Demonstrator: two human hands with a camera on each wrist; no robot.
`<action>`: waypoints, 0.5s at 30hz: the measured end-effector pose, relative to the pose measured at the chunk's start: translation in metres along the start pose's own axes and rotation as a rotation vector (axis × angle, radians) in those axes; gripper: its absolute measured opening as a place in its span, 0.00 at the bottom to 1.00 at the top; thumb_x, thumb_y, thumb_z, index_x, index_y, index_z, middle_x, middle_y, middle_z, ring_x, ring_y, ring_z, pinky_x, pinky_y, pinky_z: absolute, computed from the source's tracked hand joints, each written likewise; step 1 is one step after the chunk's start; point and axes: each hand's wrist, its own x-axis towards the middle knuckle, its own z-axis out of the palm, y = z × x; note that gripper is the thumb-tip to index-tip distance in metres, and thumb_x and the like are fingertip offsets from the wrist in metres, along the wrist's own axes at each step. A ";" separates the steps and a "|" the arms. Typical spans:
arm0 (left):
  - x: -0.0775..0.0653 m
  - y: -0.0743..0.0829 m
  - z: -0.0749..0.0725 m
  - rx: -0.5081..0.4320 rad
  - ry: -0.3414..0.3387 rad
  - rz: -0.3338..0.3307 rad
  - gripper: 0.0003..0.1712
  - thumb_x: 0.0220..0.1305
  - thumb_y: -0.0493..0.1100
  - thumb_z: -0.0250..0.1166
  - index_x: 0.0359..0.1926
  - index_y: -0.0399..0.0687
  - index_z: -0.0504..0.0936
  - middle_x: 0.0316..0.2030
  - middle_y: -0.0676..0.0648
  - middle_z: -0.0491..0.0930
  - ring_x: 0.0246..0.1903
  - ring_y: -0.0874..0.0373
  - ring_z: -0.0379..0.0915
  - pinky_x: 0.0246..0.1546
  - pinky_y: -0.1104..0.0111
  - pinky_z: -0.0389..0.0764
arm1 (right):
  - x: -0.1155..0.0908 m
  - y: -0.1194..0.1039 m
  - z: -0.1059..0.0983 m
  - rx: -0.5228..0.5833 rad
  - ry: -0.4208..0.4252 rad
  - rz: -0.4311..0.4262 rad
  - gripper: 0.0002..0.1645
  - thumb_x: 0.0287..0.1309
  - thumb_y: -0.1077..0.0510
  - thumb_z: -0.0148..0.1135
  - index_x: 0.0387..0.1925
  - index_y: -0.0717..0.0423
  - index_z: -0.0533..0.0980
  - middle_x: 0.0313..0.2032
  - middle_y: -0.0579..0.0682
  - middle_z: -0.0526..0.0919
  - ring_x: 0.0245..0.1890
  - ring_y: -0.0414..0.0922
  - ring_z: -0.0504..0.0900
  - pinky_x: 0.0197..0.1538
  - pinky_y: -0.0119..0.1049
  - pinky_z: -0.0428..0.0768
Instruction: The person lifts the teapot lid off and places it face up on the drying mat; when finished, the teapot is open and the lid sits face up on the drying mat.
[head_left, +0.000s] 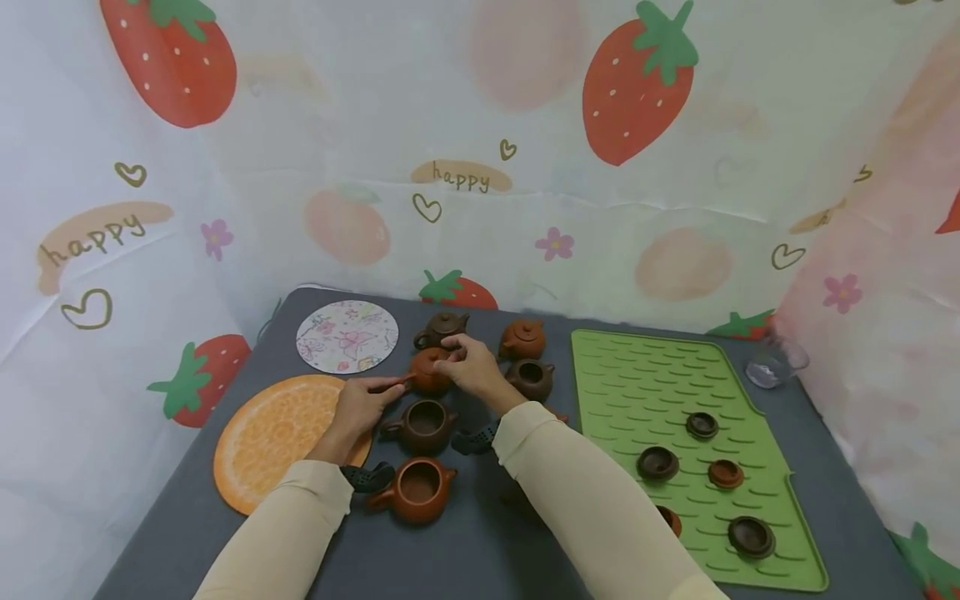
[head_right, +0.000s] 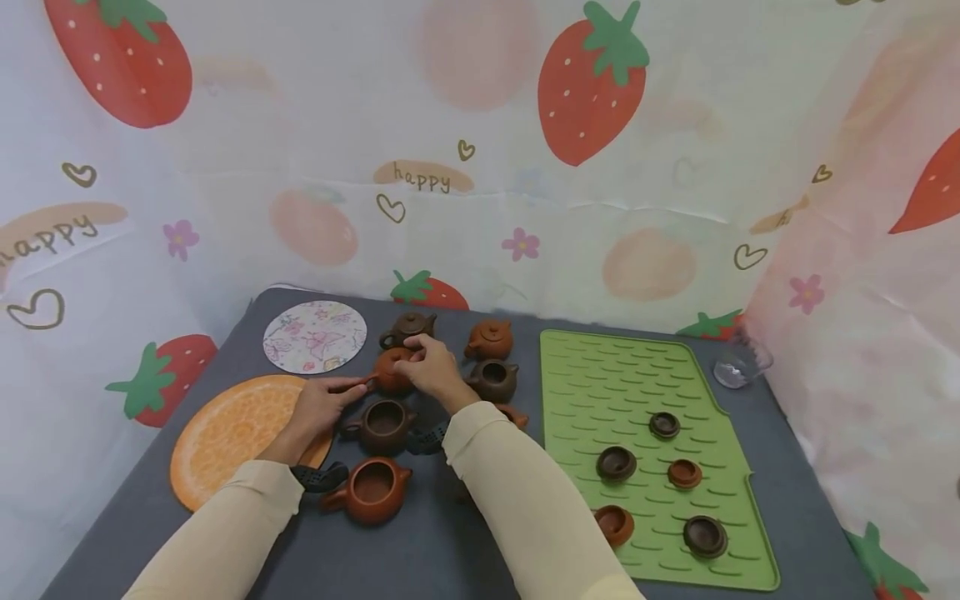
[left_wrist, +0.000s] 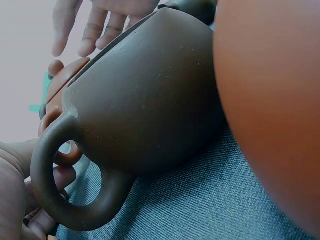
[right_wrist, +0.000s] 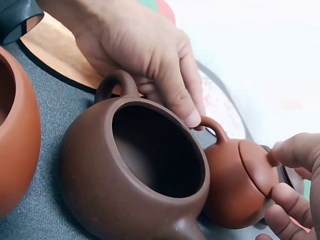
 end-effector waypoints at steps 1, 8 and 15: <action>0.000 0.000 0.000 -0.001 -0.002 -0.002 0.17 0.63 0.46 0.68 0.48 0.41 0.86 0.44 0.42 0.83 0.46 0.49 0.76 0.46 0.59 0.75 | 0.001 -0.001 0.001 -0.008 0.003 0.006 0.26 0.61 0.54 0.65 0.59 0.55 0.73 0.36 0.52 0.77 0.30 0.47 0.76 0.32 0.39 0.74; 0.001 0.001 -0.001 -0.014 -0.006 -0.023 0.17 0.63 0.46 0.68 0.49 0.41 0.86 0.44 0.43 0.83 0.46 0.50 0.76 0.46 0.59 0.75 | 0.006 -0.003 0.007 -0.075 -0.003 0.033 0.27 0.61 0.52 0.66 0.60 0.53 0.73 0.38 0.50 0.75 0.34 0.48 0.76 0.35 0.40 0.76; 0.001 0.001 0.000 -0.013 -0.004 -0.034 0.17 0.63 0.46 0.68 0.49 0.42 0.86 0.44 0.43 0.83 0.47 0.49 0.75 0.48 0.58 0.74 | 0.006 -0.004 0.010 -0.142 0.006 -0.002 0.22 0.61 0.51 0.65 0.56 0.49 0.76 0.36 0.49 0.75 0.31 0.47 0.75 0.32 0.40 0.75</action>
